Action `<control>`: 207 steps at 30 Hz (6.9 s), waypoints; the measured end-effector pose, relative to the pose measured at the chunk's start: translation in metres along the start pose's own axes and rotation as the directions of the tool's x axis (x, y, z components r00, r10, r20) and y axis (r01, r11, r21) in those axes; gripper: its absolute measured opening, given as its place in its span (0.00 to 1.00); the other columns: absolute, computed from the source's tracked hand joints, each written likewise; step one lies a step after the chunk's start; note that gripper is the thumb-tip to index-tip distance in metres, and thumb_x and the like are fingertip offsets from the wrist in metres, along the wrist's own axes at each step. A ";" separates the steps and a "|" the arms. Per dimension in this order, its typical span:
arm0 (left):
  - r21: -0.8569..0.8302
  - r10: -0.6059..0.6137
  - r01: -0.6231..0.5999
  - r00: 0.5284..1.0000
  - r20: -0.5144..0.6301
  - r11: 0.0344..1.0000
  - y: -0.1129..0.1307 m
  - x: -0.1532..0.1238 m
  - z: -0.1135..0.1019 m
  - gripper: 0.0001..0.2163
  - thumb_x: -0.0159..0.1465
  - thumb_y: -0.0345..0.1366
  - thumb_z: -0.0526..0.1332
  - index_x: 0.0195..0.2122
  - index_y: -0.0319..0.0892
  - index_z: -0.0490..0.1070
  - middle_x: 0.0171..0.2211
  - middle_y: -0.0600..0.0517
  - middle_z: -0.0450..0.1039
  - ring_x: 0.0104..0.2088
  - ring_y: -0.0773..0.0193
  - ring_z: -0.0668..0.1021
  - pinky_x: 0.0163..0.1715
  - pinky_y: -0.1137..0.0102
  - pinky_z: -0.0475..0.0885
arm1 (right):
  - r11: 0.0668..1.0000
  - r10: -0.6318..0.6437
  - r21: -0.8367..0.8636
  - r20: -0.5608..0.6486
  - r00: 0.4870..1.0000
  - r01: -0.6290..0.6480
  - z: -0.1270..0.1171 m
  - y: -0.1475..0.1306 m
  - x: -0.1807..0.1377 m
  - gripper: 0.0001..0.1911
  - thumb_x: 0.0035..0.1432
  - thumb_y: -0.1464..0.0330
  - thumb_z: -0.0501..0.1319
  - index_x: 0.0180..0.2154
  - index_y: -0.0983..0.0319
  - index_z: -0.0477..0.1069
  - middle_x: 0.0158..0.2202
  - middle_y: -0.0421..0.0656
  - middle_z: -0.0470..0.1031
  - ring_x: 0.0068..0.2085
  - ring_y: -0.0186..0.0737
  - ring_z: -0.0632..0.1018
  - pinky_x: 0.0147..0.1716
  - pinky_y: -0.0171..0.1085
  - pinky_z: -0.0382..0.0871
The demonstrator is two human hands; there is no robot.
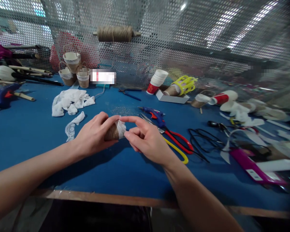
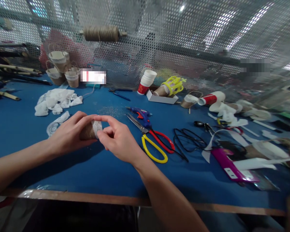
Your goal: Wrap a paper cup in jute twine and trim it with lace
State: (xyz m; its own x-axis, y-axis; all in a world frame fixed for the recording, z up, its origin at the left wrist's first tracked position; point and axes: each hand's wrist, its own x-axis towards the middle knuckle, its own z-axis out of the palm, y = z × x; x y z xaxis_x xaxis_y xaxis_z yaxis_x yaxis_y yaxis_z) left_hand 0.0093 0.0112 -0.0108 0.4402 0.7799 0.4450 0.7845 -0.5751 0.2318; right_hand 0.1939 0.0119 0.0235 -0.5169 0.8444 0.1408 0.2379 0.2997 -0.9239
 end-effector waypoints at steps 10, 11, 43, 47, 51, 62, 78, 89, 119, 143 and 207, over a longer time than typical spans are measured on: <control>-0.168 -0.100 0.104 0.994 0.033 0.980 -0.004 0.003 -0.005 0.26 0.54 0.40 0.62 0.53 0.44 0.57 0.41 0.47 0.64 0.40 0.57 0.72 0.40 0.62 0.70 | 0.999 0.035 0.011 0.055 0.998 -0.036 0.000 0.000 -0.002 0.19 0.55 0.74 0.52 0.50 0.65 0.62 0.13 0.28 0.57 0.15 0.25 0.59 0.15 0.27 0.55; -0.208 -0.113 0.120 0.993 0.045 0.971 -0.004 0.004 -0.006 0.26 0.53 0.40 0.62 0.52 0.43 0.58 0.41 0.47 0.65 0.41 0.57 0.73 0.41 0.61 0.70 | 0.999 0.035 0.010 0.062 0.997 -0.036 0.000 -0.001 -0.002 0.20 0.54 0.74 0.52 0.50 0.64 0.63 0.13 0.28 0.57 0.15 0.25 0.59 0.15 0.27 0.54; -0.786 -0.333 0.540 0.832 0.444 0.300 -0.006 0.013 -0.015 0.22 0.50 0.42 0.65 0.44 0.40 0.64 0.35 0.49 0.71 0.31 0.64 0.75 0.27 0.73 0.70 | 0.999 0.042 0.027 0.081 0.996 -0.044 -0.005 -0.004 -0.005 0.14 0.55 0.74 0.53 0.44 0.63 0.69 0.12 0.28 0.53 0.14 0.24 0.58 0.13 0.27 0.50; -0.783 -0.332 0.538 0.834 0.440 0.313 -0.007 0.013 -0.014 0.22 0.50 0.43 0.65 0.44 0.40 0.64 0.35 0.48 0.71 0.32 0.63 0.75 0.28 0.72 0.71 | 0.999 0.045 0.025 0.071 0.996 -0.047 -0.005 -0.005 -0.005 0.14 0.55 0.74 0.53 0.44 0.63 0.69 0.13 0.28 0.53 0.14 0.24 0.57 0.13 0.27 0.50; -0.765 -0.347 0.525 0.843 0.410 0.373 -0.004 0.014 -0.014 0.23 0.48 0.42 0.66 0.44 0.39 0.63 0.33 0.50 0.70 0.31 0.64 0.74 0.27 0.73 0.70 | 0.997 0.048 0.051 0.088 0.995 -0.052 -0.005 -0.004 -0.005 0.15 0.55 0.72 0.54 0.45 0.63 0.68 0.13 0.28 0.53 0.14 0.24 0.58 0.13 0.26 0.51; -0.623 -0.301 0.377 0.926 0.229 0.685 -0.007 0.010 -0.007 0.29 0.48 0.43 0.65 0.49 0.39 0.59 0.35 0.51 0.68 0.31 0.65 0.72 0.30 0.70 0.69 | 0.996 0.087 0.005 0.092 0.992 -0.088 -0.007 -0.008 -0.003 0.16 0.55 0.71 0.55 0.47 0.62 0.68 0.12 0.28 0.55 0.14 0.24 0.58 0.14 0.26 0.51; -0.313 -0.143 0.148 0.989 0.041 0.938 -0.006 0.006 -0.002 0.26 0.51 0.41 0.63 0.50 0.40 0.60 0.42 0.45 0.68 0.42 0.55 0.72 0.42 0.61 0.69 | 0.993 0.111 0.012 0.132 0.985 -0.114 -0.008 -0.007 0.000 0.16 0.56 0.72 0.55 0.48 0.64 0.67 0.12 0.28 0.56 0.15 0.24 0.57 0.14 0.27 0.50; -0.096 -0.004 0.001 1.000 -0.027 0.995 -0.009 0.001 0.000 0.28 0.55 0.40 0.62 0.55 0.43 0.54 0.40 0.47 0.62 0.39 0.58 0.71 0.38 0.64 0.71 | 0.999 0.033 0.003 -0.193 0.981 -0.033 -0.008 0.004 0.007 0.11 0.53 0.65 0.58 0.37 0.63 0.69 0.23 0.37 0.68 0.24 0.30 0.68 0.25 0.32 0.62; -0.878 -0.375 0.419 0.871 0.316 0.232 -0.032 0.016 -0.003 0.10 0.54 0.39 0.63 0.24 0.38 0.66 0.23 0.57 0.65 0.25 0.72 0.68 0.31 0.72 0.63 | 0.876 -0.331 -0.359 0.042 0.943 0.323 0.002 0.014 0.007 0.07 0.52 0.73 0.58 0.25 0.59 0.62 0.30 0.43 0.69 0.37 0.39 0.68 0.40 0.42 0.65; -0.767 0.172 0.188 0.916 0.362 0.614 0.004 0.006 -0.051 0.06 0.56 0.37 0.62 0.28 0.40 0.71 0.27 0.51 0.75 0.29 0.65 0.75 0.32 0.70 0.69 | 0.927 -0.221 -0.338 -0.146 0.964 0.161 -0.001 0.028 0.014 0.03 0.50 0.70 0.59 0.26 0.60 0.65 0.32 0.43 0.70 0.38 0.41 0.70 0.41 0.42 0.64; -0.688 -0.370 0.486 0.870 0.324 0.540 -0.013 0.015 -0.009 0.26 0.48 0.48 0.65 0.44 0.39 0.61 0.37 0.48 0.70 0.31 0.62 0.74 0.26 0.71 0.70 | 0.521 0.384 -0.458 -0.628 0.677 -0.720 -0.108 0.061 0.044 0.12 0.59 0.66 0.57 0.44 0.64 0.68 0.46 0.47 0.70 0.44 0.42 0.73 0.42 0.45 0.68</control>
State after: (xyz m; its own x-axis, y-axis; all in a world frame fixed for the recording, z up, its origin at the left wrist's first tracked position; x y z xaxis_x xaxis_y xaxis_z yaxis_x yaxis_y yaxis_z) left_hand 0.0015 0.0283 0.0002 0.2344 0.9719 0.0208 0.3369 -0.1013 0.9361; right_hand 0.2744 0.1157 0.0121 0.2580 0.9655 -0.0359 0.8727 -0.2488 -0.4200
